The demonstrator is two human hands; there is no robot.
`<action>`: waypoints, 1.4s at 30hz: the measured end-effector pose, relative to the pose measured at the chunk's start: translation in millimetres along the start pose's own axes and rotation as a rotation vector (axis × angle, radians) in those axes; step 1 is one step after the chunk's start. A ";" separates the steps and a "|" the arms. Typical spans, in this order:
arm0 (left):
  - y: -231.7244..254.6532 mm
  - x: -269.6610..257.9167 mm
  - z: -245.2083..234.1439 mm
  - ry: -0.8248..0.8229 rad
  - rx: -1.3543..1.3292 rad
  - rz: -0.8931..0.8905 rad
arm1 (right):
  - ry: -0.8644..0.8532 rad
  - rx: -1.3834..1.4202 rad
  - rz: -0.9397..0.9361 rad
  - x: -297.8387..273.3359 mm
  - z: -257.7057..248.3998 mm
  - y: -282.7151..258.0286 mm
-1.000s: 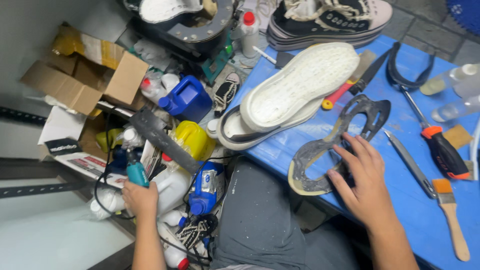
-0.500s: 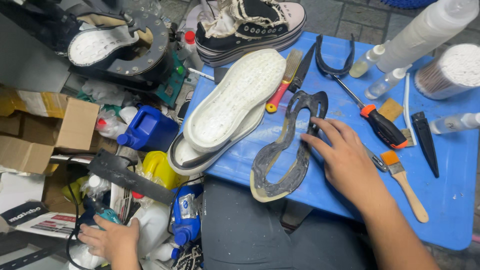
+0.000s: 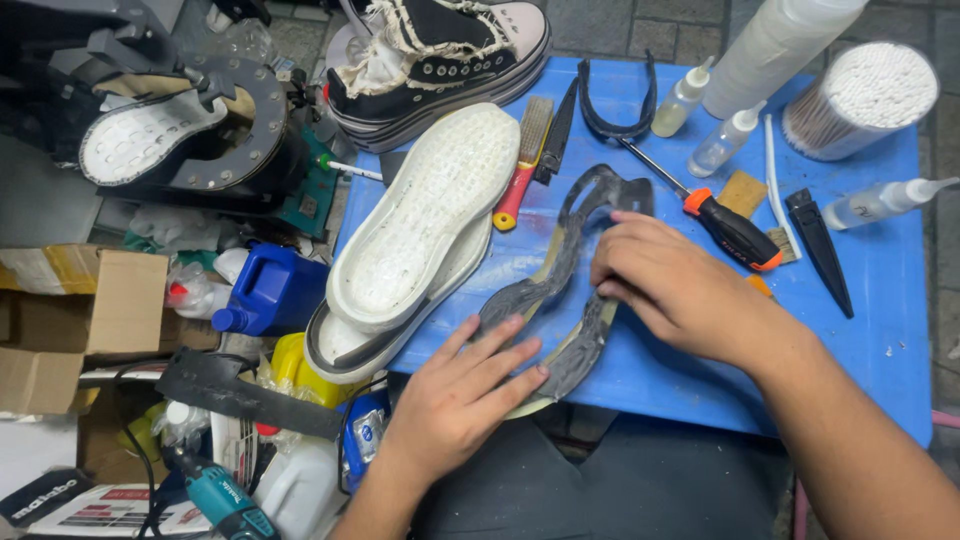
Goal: The person uses a rotary tool to grind the surface of a detached black shoe sole. They then apply a liquid adhesive from a bottle along the edges and inner channels of the sole. Finally, they use a utility knife to scrape and clean the treated areas.
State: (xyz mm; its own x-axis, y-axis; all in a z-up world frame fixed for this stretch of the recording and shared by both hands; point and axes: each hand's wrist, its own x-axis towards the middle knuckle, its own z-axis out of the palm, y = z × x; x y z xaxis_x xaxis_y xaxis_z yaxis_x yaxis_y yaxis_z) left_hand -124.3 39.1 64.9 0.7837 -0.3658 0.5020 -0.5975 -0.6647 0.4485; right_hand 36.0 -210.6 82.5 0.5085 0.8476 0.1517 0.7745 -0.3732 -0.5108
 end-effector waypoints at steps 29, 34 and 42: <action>-10.9 92.6 99.7 0.708 -1.842 -0.577 | 0.316 0.468 0.476 -61.7 71.5 -68.3; -2.2 90.2 99.2 0.639 -1.172 -0.528 | 0.246 0.904 0.705 -87.6 98.0 -34.6; -32.3 96.0 71.5 0.465 -0.461 -0.282 | -0.380 0.974 0.427 -90.6 80.9 -59.8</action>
State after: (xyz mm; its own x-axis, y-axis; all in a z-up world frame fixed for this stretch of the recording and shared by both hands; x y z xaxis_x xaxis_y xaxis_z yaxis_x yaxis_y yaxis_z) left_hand -17.7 -21.1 45.7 0.8268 0.1636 0.5382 -0.4741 -0.3123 0.8232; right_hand -86.8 -234.6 30.9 0.3850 0.8431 -0.3755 -0.1427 -0.3476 -0.9267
